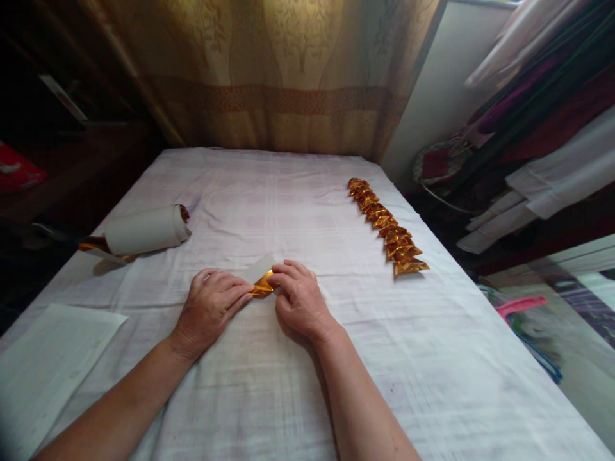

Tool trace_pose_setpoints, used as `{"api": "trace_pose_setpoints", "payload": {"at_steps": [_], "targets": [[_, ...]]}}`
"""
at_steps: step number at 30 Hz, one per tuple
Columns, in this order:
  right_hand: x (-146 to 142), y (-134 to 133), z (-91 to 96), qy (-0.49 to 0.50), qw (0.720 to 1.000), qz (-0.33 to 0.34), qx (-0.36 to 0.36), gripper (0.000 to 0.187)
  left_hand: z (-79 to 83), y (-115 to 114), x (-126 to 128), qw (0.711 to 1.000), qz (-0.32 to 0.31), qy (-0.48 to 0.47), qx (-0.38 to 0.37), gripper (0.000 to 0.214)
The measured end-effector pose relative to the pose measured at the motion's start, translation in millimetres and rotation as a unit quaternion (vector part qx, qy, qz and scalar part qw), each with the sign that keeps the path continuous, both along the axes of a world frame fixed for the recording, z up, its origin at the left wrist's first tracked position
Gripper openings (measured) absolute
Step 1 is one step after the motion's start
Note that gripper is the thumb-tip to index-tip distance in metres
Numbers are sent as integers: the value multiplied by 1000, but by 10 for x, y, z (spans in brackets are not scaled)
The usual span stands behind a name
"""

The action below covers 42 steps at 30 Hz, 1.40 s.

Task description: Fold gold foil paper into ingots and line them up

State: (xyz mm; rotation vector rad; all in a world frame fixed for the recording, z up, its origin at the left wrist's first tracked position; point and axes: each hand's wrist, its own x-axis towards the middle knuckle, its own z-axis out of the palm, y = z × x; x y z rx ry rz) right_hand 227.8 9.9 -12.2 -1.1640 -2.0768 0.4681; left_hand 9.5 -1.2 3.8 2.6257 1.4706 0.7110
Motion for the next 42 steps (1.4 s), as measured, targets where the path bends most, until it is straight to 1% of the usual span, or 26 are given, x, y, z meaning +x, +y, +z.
{"api": "trace_pose_setpoints", "payload": {"at_steps": [3,6,10,11,13,16,19,22,24,28,31,34,36,40,42], "targets": [[-9,-5,-20,-30,999,-17,15,41,-6,27,-36,1000,-12,-6,15,18],[-9,4,-20,-50,997,-40,42,31,-9,53,-78,999,-31,-11,33,21],[-8,11,5,-50,995,-51,72,17,-5,76,-140,997,-33,-7,64,17],[-15,6,15,-46,995,-43,73,15,-3,79,-153,997,-25,-5,73,16],[-44,-10,41,-34,997,-7,63,12,0,81,-169,997,-10,0,81,16],[-103,-40,82,-25,997,52,42,8,5,71,-167,999,-21,12,47,21],[-124,-48,110,-28,997,69,28,8,18,42,-135,999,-34,13,9,19],[-67,-23,106,-19,997,77,16,13,32,5,-84,1000,-10,8,-5,12],[5,4,85,-17,996,82,11,17,32,-17,-50,1000,3,11,-2,12],[135,42,37,-36,996,77,3,21,7,-42,-2,999,8,6,39,11],[174,48,26,-42,996,82,-10,16,-30,-48,11,999,-17,-12,48,9],[175,49,33,-44,995,86,-12,11,-75,-50,6,998,-44,-34,36,14],[163,52,41,-43,995,85,-9,11,-96,-52,1,997,-47,-43,34,17],[117,60,51,-32,997,74,-12,9,-91,-66,6,997,-56,-44,36,19],[91,60,47,-23,998,55,-20,8,-69,-76,13,997,-62,-45,29,19]]}}
